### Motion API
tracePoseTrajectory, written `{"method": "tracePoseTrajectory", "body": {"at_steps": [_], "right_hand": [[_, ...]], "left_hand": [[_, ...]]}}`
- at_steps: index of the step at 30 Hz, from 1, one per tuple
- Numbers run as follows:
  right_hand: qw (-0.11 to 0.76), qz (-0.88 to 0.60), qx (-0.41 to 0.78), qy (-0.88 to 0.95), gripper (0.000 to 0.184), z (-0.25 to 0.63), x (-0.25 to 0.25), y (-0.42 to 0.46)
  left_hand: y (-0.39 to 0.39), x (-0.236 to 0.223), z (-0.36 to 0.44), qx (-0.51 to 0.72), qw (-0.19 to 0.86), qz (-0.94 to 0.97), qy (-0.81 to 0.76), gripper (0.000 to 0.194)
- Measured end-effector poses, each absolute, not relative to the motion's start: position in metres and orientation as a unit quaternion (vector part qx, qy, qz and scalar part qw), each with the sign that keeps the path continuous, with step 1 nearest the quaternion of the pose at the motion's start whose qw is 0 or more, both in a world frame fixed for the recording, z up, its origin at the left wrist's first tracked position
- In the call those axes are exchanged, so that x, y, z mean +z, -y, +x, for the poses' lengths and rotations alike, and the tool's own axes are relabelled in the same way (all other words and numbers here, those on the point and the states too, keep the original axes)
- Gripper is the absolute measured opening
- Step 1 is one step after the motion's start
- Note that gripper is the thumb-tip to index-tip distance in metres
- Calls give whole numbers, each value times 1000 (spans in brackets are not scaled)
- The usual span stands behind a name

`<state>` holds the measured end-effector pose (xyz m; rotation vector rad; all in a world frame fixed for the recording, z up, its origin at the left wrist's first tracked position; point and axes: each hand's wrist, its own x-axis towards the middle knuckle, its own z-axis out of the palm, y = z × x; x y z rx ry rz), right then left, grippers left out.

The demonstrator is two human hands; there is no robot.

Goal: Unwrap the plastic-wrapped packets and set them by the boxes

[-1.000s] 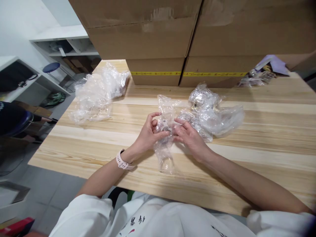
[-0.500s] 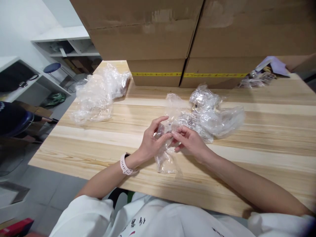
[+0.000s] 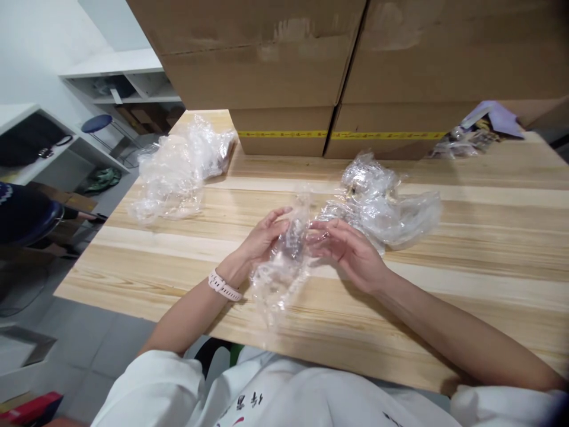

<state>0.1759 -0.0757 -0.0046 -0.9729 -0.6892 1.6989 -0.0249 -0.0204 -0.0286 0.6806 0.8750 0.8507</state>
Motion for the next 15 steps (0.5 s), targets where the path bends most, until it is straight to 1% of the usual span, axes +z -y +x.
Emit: {"method": "tracePoseTrajectory", "body": {"at_steps": [2,3,6,10,15], "right_hand": [[497,-378,722,299,30,175,3,78],[494,-372,725,305,28,175,6,78],[486,-370,725,318,24,176,13,79],[465,-352,745,323,21,179,16,77],[490,-375,732,288,15,188,23,70]], "left_hand": [[25,-29,-21,367,785,310,-391,40],[27,-27,-20,349,800,310,-378,38],[32,-18,-19,289,842,323,-322,49],[34,-9,-20,268,850,354,-283,46],[27,-17,-24,284,861,301,-296,46]]}}
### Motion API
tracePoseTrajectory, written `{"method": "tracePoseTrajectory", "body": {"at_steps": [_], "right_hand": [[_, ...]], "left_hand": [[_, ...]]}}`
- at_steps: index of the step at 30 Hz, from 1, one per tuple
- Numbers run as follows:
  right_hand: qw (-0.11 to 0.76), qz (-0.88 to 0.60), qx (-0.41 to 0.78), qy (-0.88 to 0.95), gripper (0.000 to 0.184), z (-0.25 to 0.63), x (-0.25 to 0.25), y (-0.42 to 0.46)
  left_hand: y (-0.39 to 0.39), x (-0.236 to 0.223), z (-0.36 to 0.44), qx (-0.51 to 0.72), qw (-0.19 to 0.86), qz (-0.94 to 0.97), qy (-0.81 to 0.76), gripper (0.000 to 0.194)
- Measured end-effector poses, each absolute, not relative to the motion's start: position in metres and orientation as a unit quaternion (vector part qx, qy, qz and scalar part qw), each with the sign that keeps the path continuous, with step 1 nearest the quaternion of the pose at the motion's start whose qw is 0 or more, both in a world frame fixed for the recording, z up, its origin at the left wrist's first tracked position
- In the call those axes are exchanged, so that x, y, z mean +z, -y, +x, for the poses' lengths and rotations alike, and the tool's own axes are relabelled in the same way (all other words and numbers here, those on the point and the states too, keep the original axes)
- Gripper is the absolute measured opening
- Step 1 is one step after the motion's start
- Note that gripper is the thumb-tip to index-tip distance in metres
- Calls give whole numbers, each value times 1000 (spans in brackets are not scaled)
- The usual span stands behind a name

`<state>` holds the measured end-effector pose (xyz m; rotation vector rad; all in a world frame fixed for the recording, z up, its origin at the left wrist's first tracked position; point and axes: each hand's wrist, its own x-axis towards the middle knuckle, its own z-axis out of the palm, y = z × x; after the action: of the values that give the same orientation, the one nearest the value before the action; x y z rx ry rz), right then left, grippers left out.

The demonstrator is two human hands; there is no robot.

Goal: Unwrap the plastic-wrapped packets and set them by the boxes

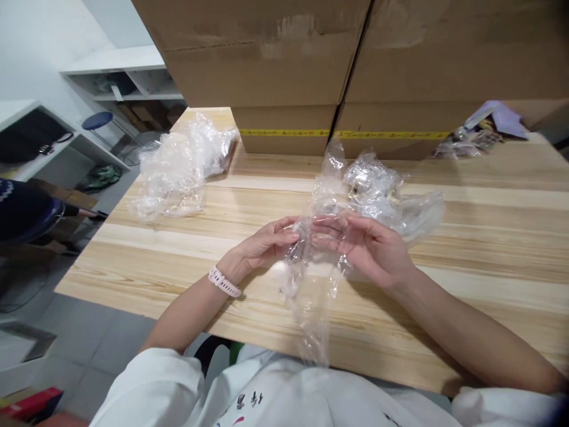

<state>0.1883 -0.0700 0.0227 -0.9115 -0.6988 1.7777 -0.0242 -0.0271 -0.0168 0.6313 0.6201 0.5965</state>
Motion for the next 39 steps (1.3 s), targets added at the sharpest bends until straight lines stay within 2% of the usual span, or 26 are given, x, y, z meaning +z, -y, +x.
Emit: {"method": "tracePoseTrajectory", "body": {"at_steps": [6,11,16,23,27,30,35,38,39], "right_hand": [[521,-417,676,311,20,208,37,61],[523,-412,674,321,22,212,44,65],[523,-438,642,349,24,217,56,69],[560,-450,597,357,19,225,75,73],[561,-466,577,367,18,226,77,73],[570,-466,553,390,20,230,77,72],[580,-524,410,471,23,248,75,67],[575,-551,241,555,9,268,75,66],[554,-554,205,587,20,272,76,67]], "left_hand": [[20,-13,-29,306,886,239,-252,36],[20,-16,-29,297,883,227,-284,46],[25,-19,-25,309,838,320,-317,42],[25,-14,-30,286,895,200,-278,45],[23,-14,-29,275,885,204,-315,66],[25,-12,-28,277,862,259,-337,52],[21,-7,-32,315,852,259,-329,41],[15,-6,-37,340,846,249,-328,37],[14,-6,-37,344,842,251,-331,36]]}}
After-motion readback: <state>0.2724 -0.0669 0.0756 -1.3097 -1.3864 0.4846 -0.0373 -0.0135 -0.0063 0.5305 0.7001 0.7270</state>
